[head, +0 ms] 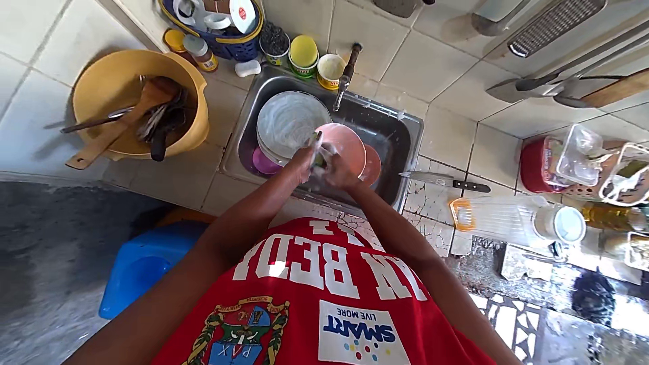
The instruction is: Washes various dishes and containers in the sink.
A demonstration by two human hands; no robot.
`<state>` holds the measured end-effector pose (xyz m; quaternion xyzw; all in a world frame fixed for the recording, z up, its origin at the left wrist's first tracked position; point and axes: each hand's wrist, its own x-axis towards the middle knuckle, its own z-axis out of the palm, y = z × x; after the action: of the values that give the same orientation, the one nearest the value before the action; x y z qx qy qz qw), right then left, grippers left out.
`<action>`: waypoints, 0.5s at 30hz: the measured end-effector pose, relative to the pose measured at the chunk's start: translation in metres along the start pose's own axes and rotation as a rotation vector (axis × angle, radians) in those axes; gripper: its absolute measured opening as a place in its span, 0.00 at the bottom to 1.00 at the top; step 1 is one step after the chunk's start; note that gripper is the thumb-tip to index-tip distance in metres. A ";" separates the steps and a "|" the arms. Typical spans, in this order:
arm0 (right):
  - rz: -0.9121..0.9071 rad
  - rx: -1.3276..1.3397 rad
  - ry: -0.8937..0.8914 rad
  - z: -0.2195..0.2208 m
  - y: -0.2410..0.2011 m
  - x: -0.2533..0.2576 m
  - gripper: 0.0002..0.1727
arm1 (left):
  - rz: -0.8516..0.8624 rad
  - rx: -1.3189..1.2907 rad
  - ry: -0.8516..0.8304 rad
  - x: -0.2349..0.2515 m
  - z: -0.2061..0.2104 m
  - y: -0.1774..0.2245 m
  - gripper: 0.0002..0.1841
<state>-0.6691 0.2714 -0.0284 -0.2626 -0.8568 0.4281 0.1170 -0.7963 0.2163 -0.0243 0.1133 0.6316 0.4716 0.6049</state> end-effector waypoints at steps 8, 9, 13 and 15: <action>-0.084 -0.360 -0.202 0.000 0.036 -0.024 0.21 | -0.019 0.255 0.378 0.025 -0.050 0.019 0.37; 0.013 -0.341 -0.185 -0.002 0.048 -0.030 0.21 | 0.010 0.277 0.426 0.034 -0.059 0.017 0.37; 0.550 -0.182 -0.042 -0.016 0.076 -0.049 0.23 | 0.096 0.289 0.532 0.063 -0.096 0.014 0.30; 0.631 -0.082 0.142 -0.027 0.080 -0.043 0.25 | 0.159 0.348 0.574 0.076 -0.108 0.016 0.26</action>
<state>-0.5941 0.3056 -0.0742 -0.5487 -0.7393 0.3892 0.0273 -0.9159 0.2294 -0.0811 0.1262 0.8362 0.4150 0.3355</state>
